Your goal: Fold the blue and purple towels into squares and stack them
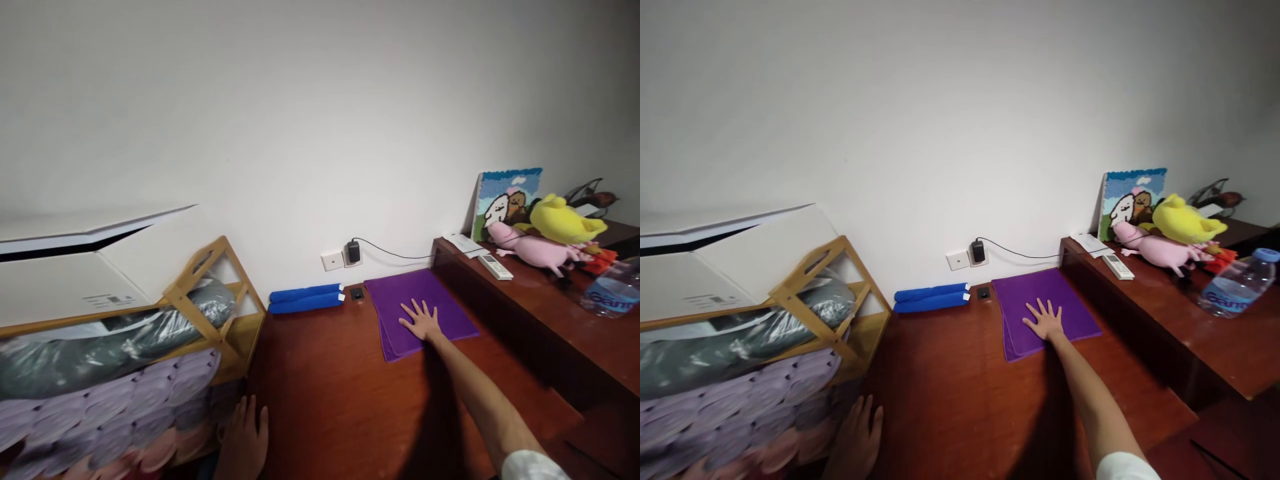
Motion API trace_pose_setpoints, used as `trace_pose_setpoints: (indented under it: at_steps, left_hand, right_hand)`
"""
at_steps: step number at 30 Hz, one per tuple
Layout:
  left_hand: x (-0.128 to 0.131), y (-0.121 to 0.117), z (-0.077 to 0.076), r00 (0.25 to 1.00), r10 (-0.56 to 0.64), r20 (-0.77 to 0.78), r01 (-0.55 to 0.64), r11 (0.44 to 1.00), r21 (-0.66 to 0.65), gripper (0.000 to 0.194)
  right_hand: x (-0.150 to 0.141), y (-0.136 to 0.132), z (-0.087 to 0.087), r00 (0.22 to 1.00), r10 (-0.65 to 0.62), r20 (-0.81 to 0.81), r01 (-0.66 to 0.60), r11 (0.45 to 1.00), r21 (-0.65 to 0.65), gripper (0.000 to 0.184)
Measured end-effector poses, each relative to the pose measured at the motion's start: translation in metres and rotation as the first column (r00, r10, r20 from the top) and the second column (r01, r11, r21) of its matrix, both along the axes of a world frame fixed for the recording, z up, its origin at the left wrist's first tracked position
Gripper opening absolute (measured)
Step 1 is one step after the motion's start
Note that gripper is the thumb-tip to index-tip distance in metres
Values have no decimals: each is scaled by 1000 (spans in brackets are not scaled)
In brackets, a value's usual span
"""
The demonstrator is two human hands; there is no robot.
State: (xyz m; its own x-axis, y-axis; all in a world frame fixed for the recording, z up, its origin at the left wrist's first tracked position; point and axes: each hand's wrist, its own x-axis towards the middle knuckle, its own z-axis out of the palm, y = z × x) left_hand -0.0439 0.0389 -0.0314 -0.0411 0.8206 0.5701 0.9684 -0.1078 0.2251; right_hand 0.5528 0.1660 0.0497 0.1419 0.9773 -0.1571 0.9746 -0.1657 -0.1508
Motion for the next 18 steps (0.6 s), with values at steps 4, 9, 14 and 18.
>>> trace_pose_setpoints:
  at_steps: [4, 9, 14, 18]
  left_hand:
    - [3, -3, 9, 997, 4, 77, 1, 998, -65, 67]
    - [8, -5, 15, 996, 33, 77, -24, 993, -119, 65]
    - [14, -8, 15, 993, 111, 30, -104, 978, -179, 78]
    - [19, -11, 14, 989, 148, 31, -139, 971, -195, 79]
  right_hand:
    - [0, 2, 1, 1000, -5, -2, 5, 1000, -15, 75]
    - [5, -1, 10, 1000, 12, -16, -13, 997, -72, 76]
    - [-5, -4, 22, 999, 17, -32, -19, 998, -62, 73]
    - [-61, 7, 33, 977, 212, -21, -203, 955, 216, 58]
